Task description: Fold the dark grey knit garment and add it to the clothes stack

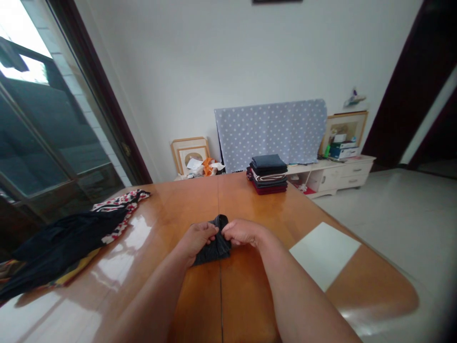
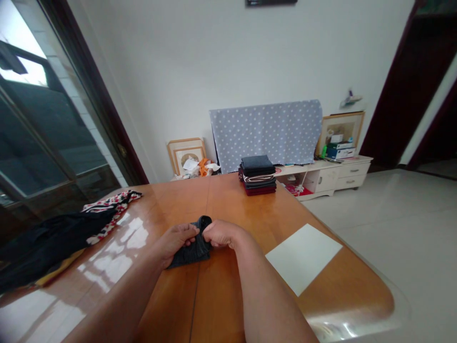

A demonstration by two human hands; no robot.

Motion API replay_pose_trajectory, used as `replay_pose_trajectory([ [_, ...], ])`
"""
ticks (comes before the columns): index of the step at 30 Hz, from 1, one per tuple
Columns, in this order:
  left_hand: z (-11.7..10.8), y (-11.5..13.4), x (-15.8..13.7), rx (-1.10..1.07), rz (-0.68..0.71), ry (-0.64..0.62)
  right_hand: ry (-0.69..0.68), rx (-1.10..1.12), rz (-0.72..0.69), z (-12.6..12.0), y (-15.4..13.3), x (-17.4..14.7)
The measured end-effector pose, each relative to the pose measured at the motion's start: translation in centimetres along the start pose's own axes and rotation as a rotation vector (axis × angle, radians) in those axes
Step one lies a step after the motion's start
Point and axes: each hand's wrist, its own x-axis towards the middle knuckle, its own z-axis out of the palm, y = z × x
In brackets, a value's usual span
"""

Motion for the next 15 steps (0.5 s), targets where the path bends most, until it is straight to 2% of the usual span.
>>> replay_pose_trajectory([
  [3,0.1,0.1,-0.1,0.015,0.003,0.0,-0.025,-0.019,-0.003,-0.2,-0.2,-0.2],
  [5,0.3,0.0,-0.2,0.034,0.014,-0.012,0.011,0.003,-0.043,-0.7,-0.2,-0.5],
  [11,0.9,-1.1,-0.3,0.2,0.127,0.007,0.441,0.115,-0.044,-2.2,0.1,-0.6],
  [15,1.2,-1.9,-0.6,0.387,0.251,0.051,0.577,0.091,-0.094,-1.5,0.5,0.7],
])
